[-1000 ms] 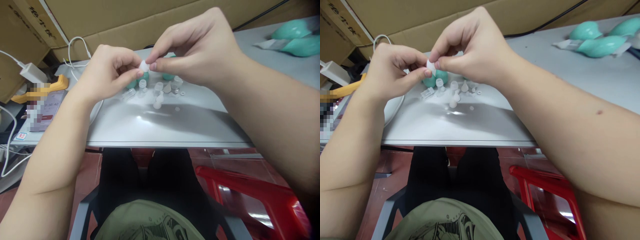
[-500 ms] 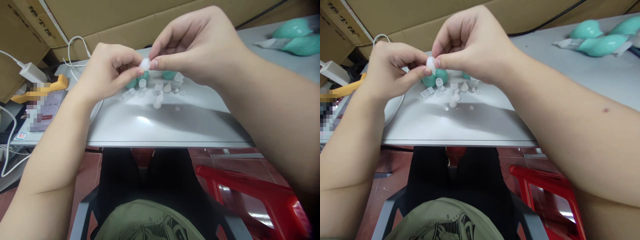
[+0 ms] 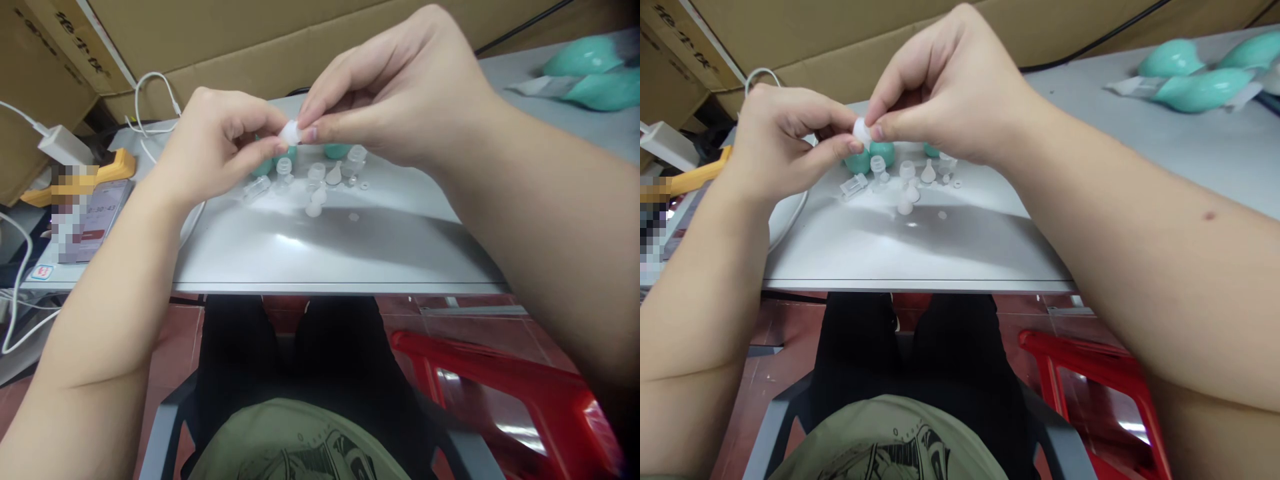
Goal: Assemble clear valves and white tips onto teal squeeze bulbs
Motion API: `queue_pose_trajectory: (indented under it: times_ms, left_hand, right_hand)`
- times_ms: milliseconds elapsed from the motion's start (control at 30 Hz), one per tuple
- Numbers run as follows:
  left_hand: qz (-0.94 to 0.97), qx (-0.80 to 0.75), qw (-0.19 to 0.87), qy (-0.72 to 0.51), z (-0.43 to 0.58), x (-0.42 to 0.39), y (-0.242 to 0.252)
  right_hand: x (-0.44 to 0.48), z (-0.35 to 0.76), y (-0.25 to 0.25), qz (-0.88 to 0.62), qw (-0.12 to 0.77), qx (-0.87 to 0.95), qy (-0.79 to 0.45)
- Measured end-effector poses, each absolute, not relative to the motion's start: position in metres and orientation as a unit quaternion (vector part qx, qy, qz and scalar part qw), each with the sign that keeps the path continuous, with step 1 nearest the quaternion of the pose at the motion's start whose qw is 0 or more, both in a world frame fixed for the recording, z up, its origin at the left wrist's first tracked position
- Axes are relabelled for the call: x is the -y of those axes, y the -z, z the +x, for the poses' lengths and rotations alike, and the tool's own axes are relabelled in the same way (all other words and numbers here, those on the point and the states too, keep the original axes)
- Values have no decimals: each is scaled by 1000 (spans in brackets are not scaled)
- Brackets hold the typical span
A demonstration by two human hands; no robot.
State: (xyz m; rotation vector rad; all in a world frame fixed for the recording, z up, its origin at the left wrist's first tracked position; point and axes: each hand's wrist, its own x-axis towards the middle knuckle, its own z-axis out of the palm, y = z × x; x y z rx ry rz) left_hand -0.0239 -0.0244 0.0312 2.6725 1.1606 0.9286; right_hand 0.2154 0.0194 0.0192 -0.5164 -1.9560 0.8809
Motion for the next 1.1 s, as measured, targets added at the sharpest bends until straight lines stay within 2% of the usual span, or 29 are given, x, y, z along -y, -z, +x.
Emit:
queue_pose_trajectory:
  times_ms: [200, 500, 767, 1100]
  left_hand:
    - [877, -382, 14, -291, -23, 21, -31]
    - [889, -380, -105, -232, -25, 21, -31]
    - [894, -285, -211, -273, -26, 15, -20]
    - [896, -268, -249, -250, -27, 14, -21]
  right_hand:
    - [-20, 215, -18, -210, 445, 779, -389]
    - [-27, 211, -14, -197, 454, 750, -440]
    - [-23, 215, -15, -244, 421, 766, -420]
    - [-23, 217, -16, -237, 417, 771, -419]
